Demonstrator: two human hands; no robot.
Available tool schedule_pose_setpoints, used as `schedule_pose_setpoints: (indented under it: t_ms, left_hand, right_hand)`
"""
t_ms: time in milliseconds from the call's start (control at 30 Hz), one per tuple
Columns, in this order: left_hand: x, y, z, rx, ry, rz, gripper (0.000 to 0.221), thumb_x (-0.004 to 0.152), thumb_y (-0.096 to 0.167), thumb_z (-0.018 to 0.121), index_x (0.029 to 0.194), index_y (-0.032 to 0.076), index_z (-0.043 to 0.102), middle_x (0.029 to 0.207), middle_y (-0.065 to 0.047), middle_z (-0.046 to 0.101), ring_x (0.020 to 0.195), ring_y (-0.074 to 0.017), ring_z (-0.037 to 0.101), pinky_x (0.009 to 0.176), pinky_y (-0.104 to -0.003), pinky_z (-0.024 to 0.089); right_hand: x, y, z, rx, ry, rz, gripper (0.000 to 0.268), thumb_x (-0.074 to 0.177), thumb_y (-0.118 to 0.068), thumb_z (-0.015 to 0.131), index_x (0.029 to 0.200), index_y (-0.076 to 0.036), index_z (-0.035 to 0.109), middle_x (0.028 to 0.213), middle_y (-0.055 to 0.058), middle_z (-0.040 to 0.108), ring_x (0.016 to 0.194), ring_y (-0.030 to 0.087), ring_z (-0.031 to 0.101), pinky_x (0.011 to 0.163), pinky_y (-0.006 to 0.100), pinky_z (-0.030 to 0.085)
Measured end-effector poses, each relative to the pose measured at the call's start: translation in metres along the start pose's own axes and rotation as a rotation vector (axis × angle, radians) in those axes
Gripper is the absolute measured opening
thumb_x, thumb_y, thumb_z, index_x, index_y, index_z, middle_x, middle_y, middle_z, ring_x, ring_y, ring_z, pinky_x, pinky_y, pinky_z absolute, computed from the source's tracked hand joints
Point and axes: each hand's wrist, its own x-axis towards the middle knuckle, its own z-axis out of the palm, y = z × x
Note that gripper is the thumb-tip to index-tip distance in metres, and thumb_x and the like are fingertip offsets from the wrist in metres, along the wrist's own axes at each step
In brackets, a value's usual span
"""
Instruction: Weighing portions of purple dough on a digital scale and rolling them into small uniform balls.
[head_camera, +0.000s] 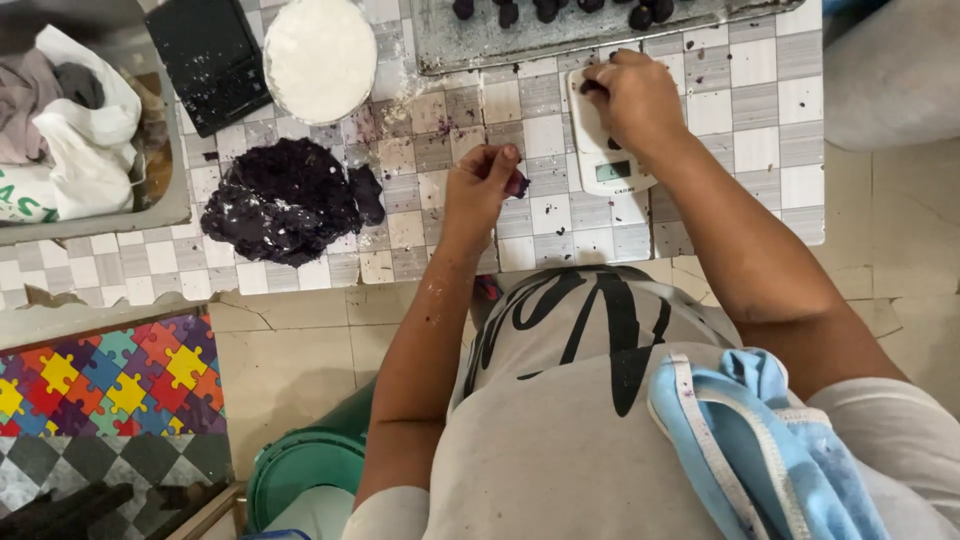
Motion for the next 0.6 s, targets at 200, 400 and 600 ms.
schedule_pose_setpoints:
  t_ms: [200, 400, 600]
  left_hand:
    - [0.005, 0.023, 0.029, 0.055, -0.160, 0.030, 0.036, 0.083, 0.041, 0.054, 0.080, 0.006, 0.059, 0.059, -0.002, 0.053, 0.050, -0.0108, 0.042, 0.046, -0.023, 0.034]
    - [0.006, 0.037, 0.052, -0.087, -0.325, 0.136, 0.035, 0.078, 0.042, 0.060, 0.062, 0.012, 0.051, 0.051, 0.001, 0.041, 0.048, -0.0087, 0.036, 0.045, -0.022, 0.030]
    - [0.006, 0.037, 0.038, 0.498, -0.282, 0.361, 0.020, 0.091, 0.021, 0.053, 0.079, 0.008, 0.062, 0.063, 0.000, 0.058, 0.052, -0.0068, 0.048, 0.045, -0.014, 0.036]
  right_hand:
    - [-0.010, -0.047, -0.101, 0.945, -0.204, -0.043, 0.030, 0.097, -0.008, 0.053, 0.127, -0.004, 0.056, 0.092, 0.007, 0.054, 0.078, 0.019, 0.051, 0.067, 0.029, 0.041]
    - [-0.022, -0.045, -0.129, 0.956, -0.143, -0.031, 0.037, 0.086, 0.005, 0.063, 0.123, 0.008, 0.054, 0.093, 0.013, 0.051, 0.074, 0.022, 0.057, 0.060, 0.026, 0.056]
    - [-0.036, -0.011, -0.117, 1.304, -0.104, 0.329, 0.014, 0.096, -0.007, 0.045, 0.091, -0.009, 0.058, 0.079, 0.002, 0.057, 0.078, 0.014, 0.055, 0.078, 0.027, 0.047]
